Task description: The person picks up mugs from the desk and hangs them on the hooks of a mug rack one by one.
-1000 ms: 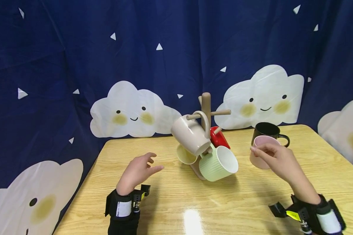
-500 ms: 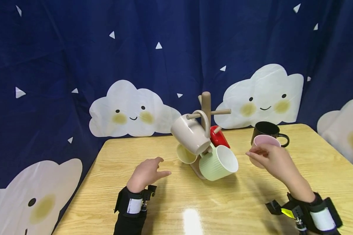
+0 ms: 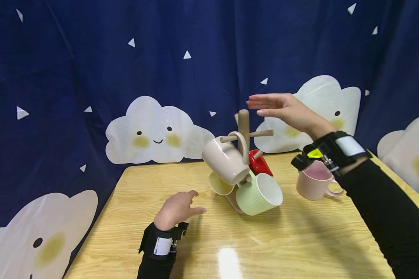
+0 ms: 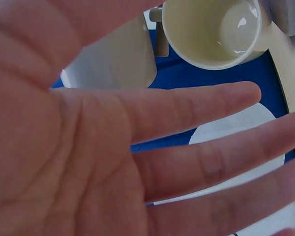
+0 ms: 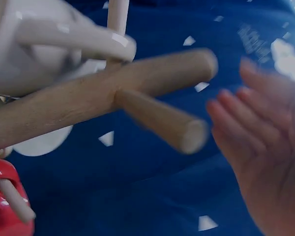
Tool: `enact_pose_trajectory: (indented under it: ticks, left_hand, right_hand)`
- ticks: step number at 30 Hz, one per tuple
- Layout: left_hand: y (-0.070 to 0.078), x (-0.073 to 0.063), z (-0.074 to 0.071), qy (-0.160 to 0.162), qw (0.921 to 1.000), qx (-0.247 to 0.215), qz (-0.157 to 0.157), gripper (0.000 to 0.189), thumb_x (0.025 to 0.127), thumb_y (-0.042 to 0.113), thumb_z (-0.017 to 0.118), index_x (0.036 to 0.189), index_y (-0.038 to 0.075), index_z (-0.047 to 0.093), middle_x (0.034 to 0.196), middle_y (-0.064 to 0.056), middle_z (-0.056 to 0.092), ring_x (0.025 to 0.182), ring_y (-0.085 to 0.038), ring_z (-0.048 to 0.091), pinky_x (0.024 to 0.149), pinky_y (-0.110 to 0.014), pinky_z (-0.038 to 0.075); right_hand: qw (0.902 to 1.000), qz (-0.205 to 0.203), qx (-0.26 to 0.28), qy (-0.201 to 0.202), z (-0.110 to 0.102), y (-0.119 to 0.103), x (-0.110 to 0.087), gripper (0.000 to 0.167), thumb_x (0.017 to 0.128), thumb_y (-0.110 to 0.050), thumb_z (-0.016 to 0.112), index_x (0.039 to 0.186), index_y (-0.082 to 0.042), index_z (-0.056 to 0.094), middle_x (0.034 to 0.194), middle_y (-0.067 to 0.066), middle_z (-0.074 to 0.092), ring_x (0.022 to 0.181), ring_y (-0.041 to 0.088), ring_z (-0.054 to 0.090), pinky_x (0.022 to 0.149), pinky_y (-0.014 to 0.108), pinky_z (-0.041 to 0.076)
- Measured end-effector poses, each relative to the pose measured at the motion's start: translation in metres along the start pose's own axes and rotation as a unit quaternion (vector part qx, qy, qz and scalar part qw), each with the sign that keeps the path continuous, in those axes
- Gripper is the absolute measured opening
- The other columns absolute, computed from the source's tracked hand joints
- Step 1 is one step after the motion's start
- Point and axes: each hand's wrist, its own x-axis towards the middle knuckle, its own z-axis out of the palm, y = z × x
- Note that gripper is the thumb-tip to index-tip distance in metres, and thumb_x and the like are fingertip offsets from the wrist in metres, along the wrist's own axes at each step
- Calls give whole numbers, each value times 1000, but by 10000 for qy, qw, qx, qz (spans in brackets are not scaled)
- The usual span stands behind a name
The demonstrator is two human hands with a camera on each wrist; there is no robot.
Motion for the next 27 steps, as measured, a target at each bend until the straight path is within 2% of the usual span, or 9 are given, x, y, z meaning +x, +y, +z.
enact_pose_trajectory:
  ticks: [2,5,8,10,13,19,23,27]
  left_hand:
    - [0,-1,1,-33,10000,-34,-15,60,82,42,65,126,3,52,103,-13,67,92,-26,64,73,-38,50]
    - [1,-3,2,-31,10000,-69,-6,59,82,41,66,126,3,52,103,-13,67,92,-26,64,73,-38,50]
    - [1,-3,4,-30,9999,-92,54,58,82,39,66,125,3,53,103,-13,67,92,-27,63,74,-39,50]
    - [3,-3,5,-46,9999,-105,120,58,82,38,67,125,2,53,103,-14,66,92,-27,63,75,-39,50]
    - [6,-2,6,-79,9998,-45,184,58,81,38,67,125,1,53,100,-14,67,89,-27,63,73,-38,50]
    - [9,-1,8,-81,9997,86,225,59,81,40,67,125,3,53,98,-13,67,86,-25,63,72,-37,49]
    - [11,1,10,-69,9996,156,241,59,81,41,66,124,3,54,105,-15,66,91,-28,64,77,-40,49]
    - [12,1,12,-76,9991,299,282,58,81,41,67,124,3,54,111,-15,65,97,-30,63,81,-41,49]
  right_hand:
    - [9969,138,475,-612,2,2,15,50,92,-16,56,139,-9,40,136,6,51,121,9,51,103,24,38]
    - [9859,183,988,-1338,6,7,30,47,92,-14,55,137,-7,42,133,4,54,122,12,51,104,28,36]
    - [9744,179,1321,-1812,9,11,38,43,93,-13,53,134,-6,45,129,2,57,123,13,50,103,26,36]
    - [9713,166,1334,-1964,9,13,39,40,94,-12,52,132,-3,47,124,1,60,121,13,52,102,24,38]
    - [9727,90,1233,-1965,8,17,39,34,93,-9,52,126,-2,52,116,0,64,116,13,55,100,24,41]
    - [9829,-158,903,-1597,8,19,35,25,92,-8,53,116,-3,58,105,-2,67,107,13,60,95,24,44]
    - [9859,-180,971,-1353,11,20,31,23,91,-8,54,113,-5,60,103,-1,68,105,14,61,94,25,46]
    - [9891,-20,1165,-904,18,20,27,20,91,-10,56,110,-10,63,101,-2,69,103,13,62,95,26,46]
